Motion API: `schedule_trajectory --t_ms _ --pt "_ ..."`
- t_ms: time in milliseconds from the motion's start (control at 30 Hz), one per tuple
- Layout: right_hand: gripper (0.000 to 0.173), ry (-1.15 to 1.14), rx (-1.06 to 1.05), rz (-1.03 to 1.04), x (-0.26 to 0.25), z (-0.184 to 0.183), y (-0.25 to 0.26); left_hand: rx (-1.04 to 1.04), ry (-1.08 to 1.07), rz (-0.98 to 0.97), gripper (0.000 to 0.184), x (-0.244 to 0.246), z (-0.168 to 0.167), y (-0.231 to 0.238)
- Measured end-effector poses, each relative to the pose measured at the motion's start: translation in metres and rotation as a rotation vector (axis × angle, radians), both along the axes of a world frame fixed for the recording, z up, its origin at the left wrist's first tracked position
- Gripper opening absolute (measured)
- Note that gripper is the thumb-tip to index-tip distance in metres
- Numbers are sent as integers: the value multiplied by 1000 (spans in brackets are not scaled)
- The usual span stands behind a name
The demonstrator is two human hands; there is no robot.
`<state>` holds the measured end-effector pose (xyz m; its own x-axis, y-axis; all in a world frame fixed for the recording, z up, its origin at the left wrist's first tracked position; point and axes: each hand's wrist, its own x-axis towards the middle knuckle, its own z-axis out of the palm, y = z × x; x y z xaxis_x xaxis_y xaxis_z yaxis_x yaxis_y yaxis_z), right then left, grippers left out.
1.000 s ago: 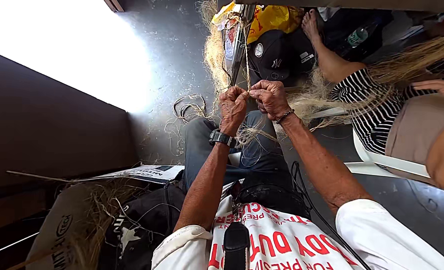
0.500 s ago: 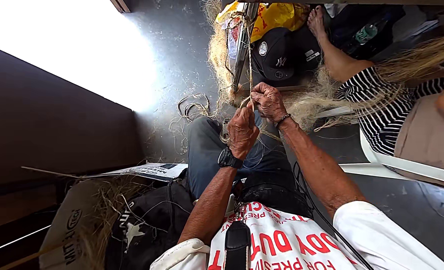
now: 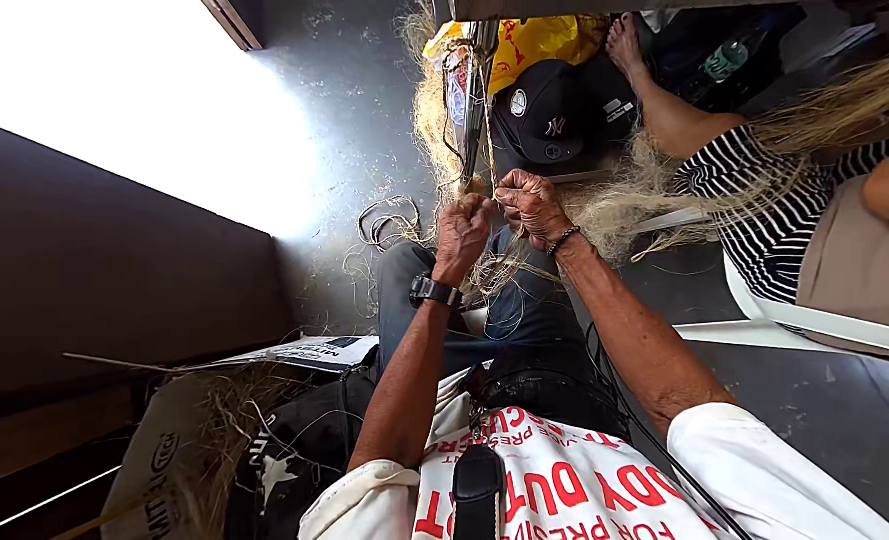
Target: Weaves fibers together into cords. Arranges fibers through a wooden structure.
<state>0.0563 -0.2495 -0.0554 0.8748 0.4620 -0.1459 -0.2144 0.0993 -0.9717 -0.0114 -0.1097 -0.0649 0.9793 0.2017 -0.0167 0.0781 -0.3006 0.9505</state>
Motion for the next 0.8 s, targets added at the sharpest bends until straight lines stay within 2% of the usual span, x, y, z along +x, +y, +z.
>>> schedule_trajectory --t_ms 100,200,267,333,367,433,500,533,567,667,733,800 --pt "11 -7 -6 -11 3 2 -11 -307 137 -69 24 -14 1 29" --pt "10 -12 -28 -18 9 0 -26 -492 152 45 18 -57 -1 93" --pt "11 -36 -34 -24 13 -3 -34 -653 52 209 22 -98 -11 150" --pt "10 -55 -50 -18 17 -4 -38 -775 -55 557 28 -136 -14 201" --pt "10 -63 -59 -15 17 -5 -38 -738 -58 801 26 -152 -9 222" --pt "9 -67 -56 -15 17 -7 -37 -397 90 1173 10 -180 3 252" --pt "9 -49 -32 -16 16 -9 -32 -22 185 1252 34 -191 21 262" --pt "9 -36 -18 -12 14 -11 -30 124 185 1187 46 -190 32 258" --pt "9 -22 -8 -4 13 -11 -28 233 179 1070 50 -181 47 245" --pt "10 2 15 2 9 -10 -23 367 50 582 39 -130 78 177" --pt "10 13 26 8 7 -7 -22 337 -60 266 29 -86 75 125" --pt "9 30 33 6 5 -5 -22 194 -121 6 26 -47 52 75"
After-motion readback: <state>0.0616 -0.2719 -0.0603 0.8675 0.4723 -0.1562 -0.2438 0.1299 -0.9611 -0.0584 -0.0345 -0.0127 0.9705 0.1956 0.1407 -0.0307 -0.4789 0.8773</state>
